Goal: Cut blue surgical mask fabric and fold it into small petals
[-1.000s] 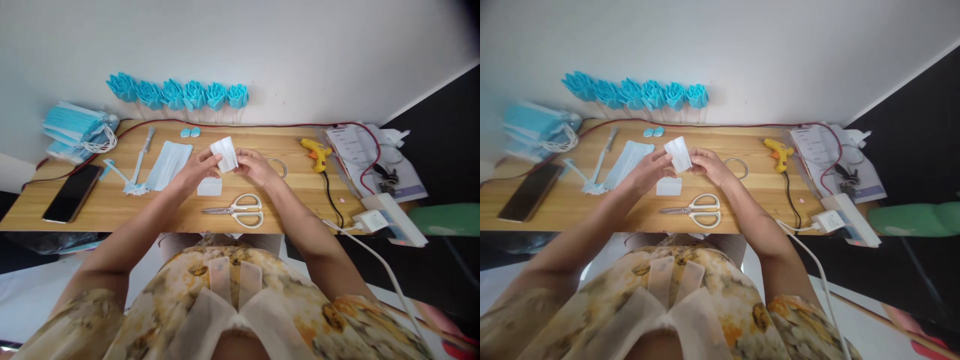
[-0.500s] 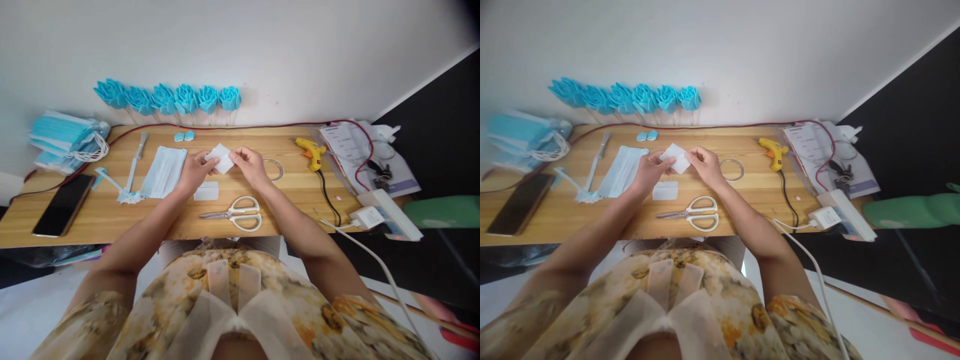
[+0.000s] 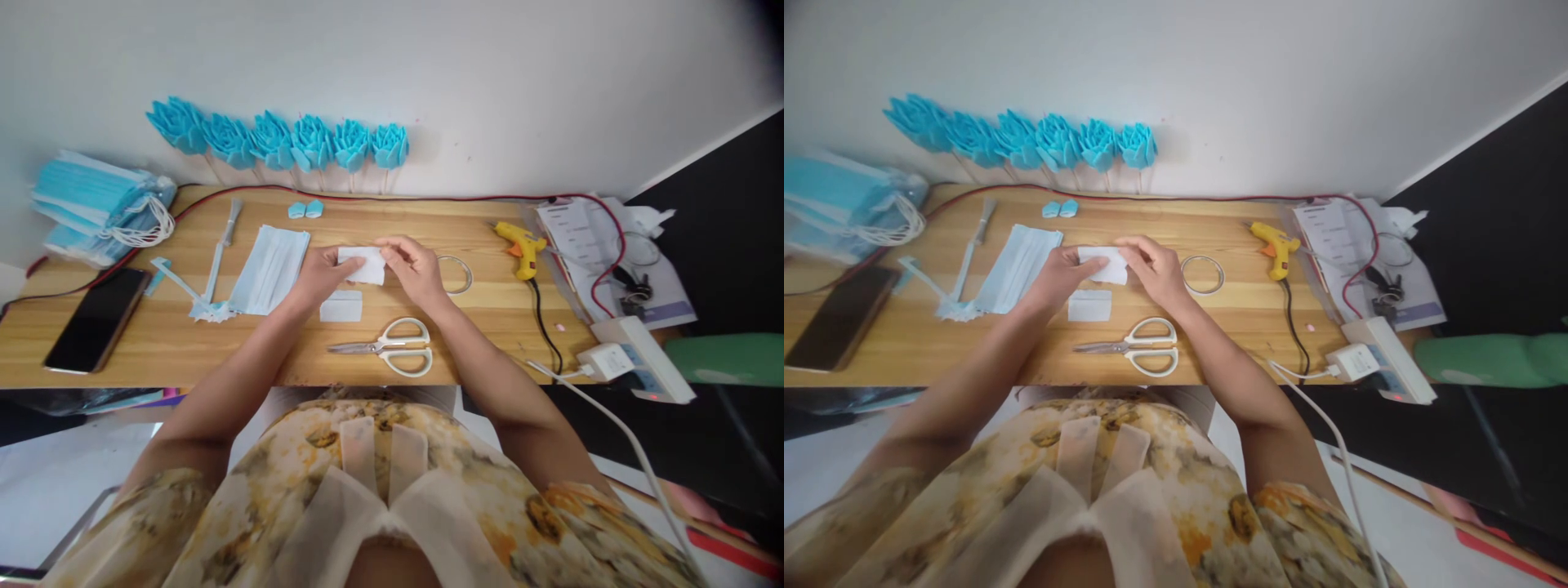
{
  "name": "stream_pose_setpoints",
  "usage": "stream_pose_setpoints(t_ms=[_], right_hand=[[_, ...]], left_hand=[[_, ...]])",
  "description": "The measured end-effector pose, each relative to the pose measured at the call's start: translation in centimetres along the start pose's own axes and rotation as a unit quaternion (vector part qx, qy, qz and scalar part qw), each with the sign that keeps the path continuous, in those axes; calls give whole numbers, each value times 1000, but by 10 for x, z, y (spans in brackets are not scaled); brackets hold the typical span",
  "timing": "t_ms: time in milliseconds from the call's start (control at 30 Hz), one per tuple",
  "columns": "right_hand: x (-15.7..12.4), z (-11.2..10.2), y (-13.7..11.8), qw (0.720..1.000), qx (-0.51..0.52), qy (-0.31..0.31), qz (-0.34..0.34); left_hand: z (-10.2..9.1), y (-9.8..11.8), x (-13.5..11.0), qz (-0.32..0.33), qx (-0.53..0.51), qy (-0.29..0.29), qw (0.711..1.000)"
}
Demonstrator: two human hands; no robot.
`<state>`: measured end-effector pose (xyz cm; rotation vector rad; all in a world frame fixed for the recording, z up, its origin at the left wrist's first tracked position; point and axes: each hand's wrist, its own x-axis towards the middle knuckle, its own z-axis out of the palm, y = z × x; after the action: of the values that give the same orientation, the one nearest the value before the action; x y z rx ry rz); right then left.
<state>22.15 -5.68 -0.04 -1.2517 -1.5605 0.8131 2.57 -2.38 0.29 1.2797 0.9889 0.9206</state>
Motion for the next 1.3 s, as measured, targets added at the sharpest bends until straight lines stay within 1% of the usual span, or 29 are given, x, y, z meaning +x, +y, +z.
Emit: stream_pose_setpoints(t_ms=[100,167,267,400,467,600,867,967,1067,1167,1300], right_hand=[[-1,0,1,1000,20,9,-19],[-2,1,2,999,12,11,-30],[0,2,5,998,-27,6,-50],[4,1,11,991,-62,-13,-119],[5,1,13,988,-75,-21,-131],[6,2,13,991,-83,-17,-107],[3,4,7,998,-34,-4,-49],[3,6,5,999,-39,8,-22],[3,7,5,999,-43,18,-12],[3,8,6,999,-44,22,-5],[2,8,5,999,-29,21,-8]], left_hand=[[0,-4,4,22,-78,33,996],[-1,-6,6,18,-119,40,992],[-2,-8,7,6,-147,34,989],[-1,-9,7,2,-175,30,984],[0,-11,7,1,-180,27,983],[2,-12,8,-10,-179,22,983],[3,-14,7,-11,-155,5,988],[4,-14,6,-8,-144,-1,990],[5,-12,4,7,-127,3,992],[6,-7,1,29,-83,12,996],[5,-1,-2,48,6,23,999]])
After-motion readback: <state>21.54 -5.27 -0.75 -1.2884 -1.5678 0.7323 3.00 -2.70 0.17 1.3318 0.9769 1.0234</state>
